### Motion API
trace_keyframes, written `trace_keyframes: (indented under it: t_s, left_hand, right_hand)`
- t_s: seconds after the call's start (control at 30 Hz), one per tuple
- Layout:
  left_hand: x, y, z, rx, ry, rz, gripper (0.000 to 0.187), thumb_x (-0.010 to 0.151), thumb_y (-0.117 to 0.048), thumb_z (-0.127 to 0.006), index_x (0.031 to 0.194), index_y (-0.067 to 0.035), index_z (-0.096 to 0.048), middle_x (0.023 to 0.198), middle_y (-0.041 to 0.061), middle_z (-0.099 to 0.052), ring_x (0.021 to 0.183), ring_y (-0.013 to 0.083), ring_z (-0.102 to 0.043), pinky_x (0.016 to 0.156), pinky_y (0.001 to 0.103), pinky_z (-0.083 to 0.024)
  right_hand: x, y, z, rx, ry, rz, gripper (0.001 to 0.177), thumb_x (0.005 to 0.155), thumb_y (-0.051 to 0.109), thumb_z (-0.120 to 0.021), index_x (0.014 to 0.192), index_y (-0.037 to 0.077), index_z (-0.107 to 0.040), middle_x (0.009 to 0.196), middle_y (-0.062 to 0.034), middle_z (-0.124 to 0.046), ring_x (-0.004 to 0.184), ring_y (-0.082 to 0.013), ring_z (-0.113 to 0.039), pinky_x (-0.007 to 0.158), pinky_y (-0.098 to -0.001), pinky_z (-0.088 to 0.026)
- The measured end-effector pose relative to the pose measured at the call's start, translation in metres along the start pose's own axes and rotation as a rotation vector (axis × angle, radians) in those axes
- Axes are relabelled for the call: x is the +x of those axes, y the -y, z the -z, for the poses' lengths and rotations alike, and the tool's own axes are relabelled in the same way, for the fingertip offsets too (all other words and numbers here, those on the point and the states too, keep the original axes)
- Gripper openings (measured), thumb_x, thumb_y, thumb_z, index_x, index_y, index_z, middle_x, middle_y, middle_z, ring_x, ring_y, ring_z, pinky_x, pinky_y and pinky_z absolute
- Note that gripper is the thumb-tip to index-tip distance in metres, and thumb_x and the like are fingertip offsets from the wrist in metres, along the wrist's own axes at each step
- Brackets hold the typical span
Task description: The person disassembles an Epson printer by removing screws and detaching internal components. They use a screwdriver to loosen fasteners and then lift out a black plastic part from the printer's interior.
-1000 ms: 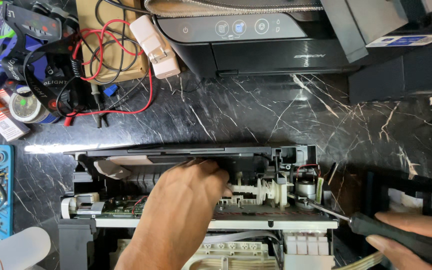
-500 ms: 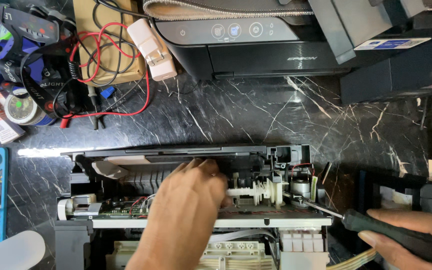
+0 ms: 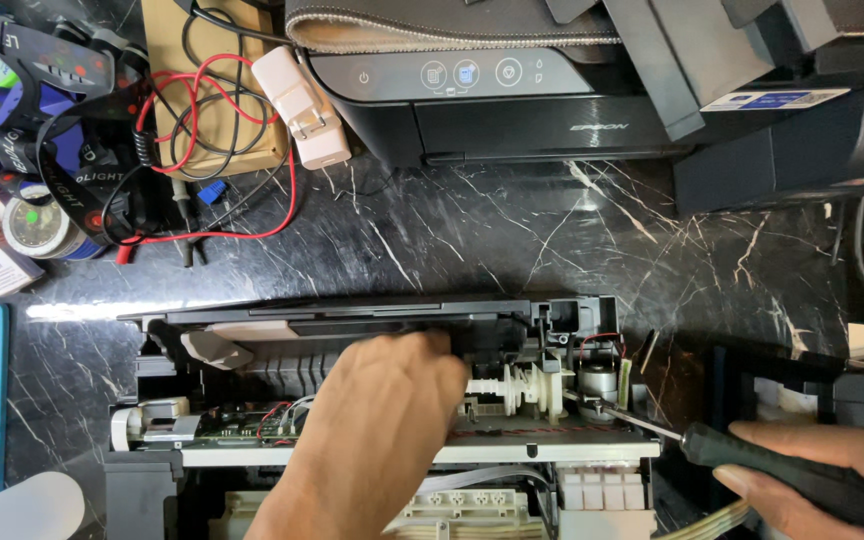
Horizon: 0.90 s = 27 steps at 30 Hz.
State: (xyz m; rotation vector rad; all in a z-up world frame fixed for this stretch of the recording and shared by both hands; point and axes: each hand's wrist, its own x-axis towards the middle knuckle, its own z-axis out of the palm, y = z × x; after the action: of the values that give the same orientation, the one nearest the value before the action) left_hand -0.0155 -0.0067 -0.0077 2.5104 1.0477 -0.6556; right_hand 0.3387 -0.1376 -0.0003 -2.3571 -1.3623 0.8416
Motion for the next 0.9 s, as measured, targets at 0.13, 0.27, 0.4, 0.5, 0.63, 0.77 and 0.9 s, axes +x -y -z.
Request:
trace_keyframes:
  t_s: [0.13,0.27,0.4,0.5,0.63,0.77,0.9]
  left_hand:
    - [0.004,0.004,0.002,-0.036,-0.090,0.025,0.028,0.096,-0.004,-0.071,0.089,-0.028,-0.082,0.091,-0.003,-0.077,0.076,0.0297,-0.079,0.065,0.050,-0.064]
    - [0.005,0.006,-0.012,-0.047,-0.193,-0.004,0.025,0.100,-0.010,-0.069,0.085,-0.026,-0.082,0.092,-0.002,-0.079,0.073,0.0301,-0.079,0.063,0.051,-0.063]
    - [0.004,0.001,-0.004,0.004,-0.054,0.002,0.028,0.103,-0.007,-0.069,0.097,-0.030,-0.083,0.100,-0.004,-0.078,0.080,0.0271,-0.081,0.067,0.048,-0.064]
    - [0.001,-0.001,-0.008,0.042,-0.038,-0.026,0.020,0.106,-0.014,-0.071,0.103,-0.032,-0.080,0.104,-0.002,-0.073,0.085,0.0278,-0.076,0.071,0.049,-0.059]
    - [0.002,0.004,-0.020,0.070,-0.092,-0.044,0.020,0.103,-0.015,-0.070,0.104,-0.034,-0.078,0.101,-0.003,-0.076,0.090,0.0276,-0.076,0.078,0.048,-0.058]
    - [0.002,0.009,-0.029,0.106,-0.245,-0.064,0.020,0.100,-0.020,-0.068,0.109,-0.034,-0.079,0.111,-0.001,-0.081,0.092,0.0255,-0.077,0.084,0.045,-0.059]
    - [0.001,0.012,-0.022,0.057,-0.237,-0.071,0.025,0.100,-0.012,-0.063,0.108,-0.030,-0.079,0.109,0.002,-0.080,0.088,0.0290,-0.077,0.082,0.048,-0.058]
  right_hand:
    - [0.007,-0.009,0.000,-0.026,0.023,0.012,0.043,0.068,0.019,-0.104,0.111,0.018,-0.104,0.097,-0.0017,-0.105,0.078,-0.0149,-0.098,0.085,-0.0247,-0.073]
    - [0.013,-0.026,0.001,-0.110,0.057,-0.010,0.046,0.067,0.026,-0.105,0.114,0.024,-0.104,0.096,0.0027,-0.106,0.073,-0.0140,-0.099,0.087,-0.0244,-0.076]
    - [0.014,-0.025,0.003,-0.099,0.036,0.094,0.047,0.067,0.027,-0.103,0.114,0.023,-0.101,0.104,0.0027,-0.102,0.087,-0.0145,-0.098,0.091,-0.0259,-0.076]
    - [0.016,-0.020,0.005,-0.080,0.080,0.025,0.052,0.065,0.024,-0.105,0.117,0.022,-0.101,0.103,0.0004,-0.104,0.093,-0.0166,-0.100,0.096,-0.0258,-0.079]
    - [0.025,-0.011,0.015,-0.232,0.075,0.139,0.037,0.065,0.040,-0.104,0.102,0.036,-0.104,0.054,0.0043,-0.095,0.035,-0.0104,-0.073,0.047,-0.0265,-0.055]
    - [0.029,0.011,0.023,-0.412,0.149,-0.033,0.039,0.061,0.053,-0.109,0.100,0.045,-0.110,0.040,0.0021,-0.094,0.039,-0.0132,-0.068,0.051,-0.0290,-0.050]
    - [0.029,0.032,0.028,-0.592,0.203,-0.121,0.038,0.066,0.064,-0.103,0.104,0.061,-0.103,0.055,0.0173,-0.104,0.046,-0.0036,-0.080,0.059,-0.0222,-0.056]
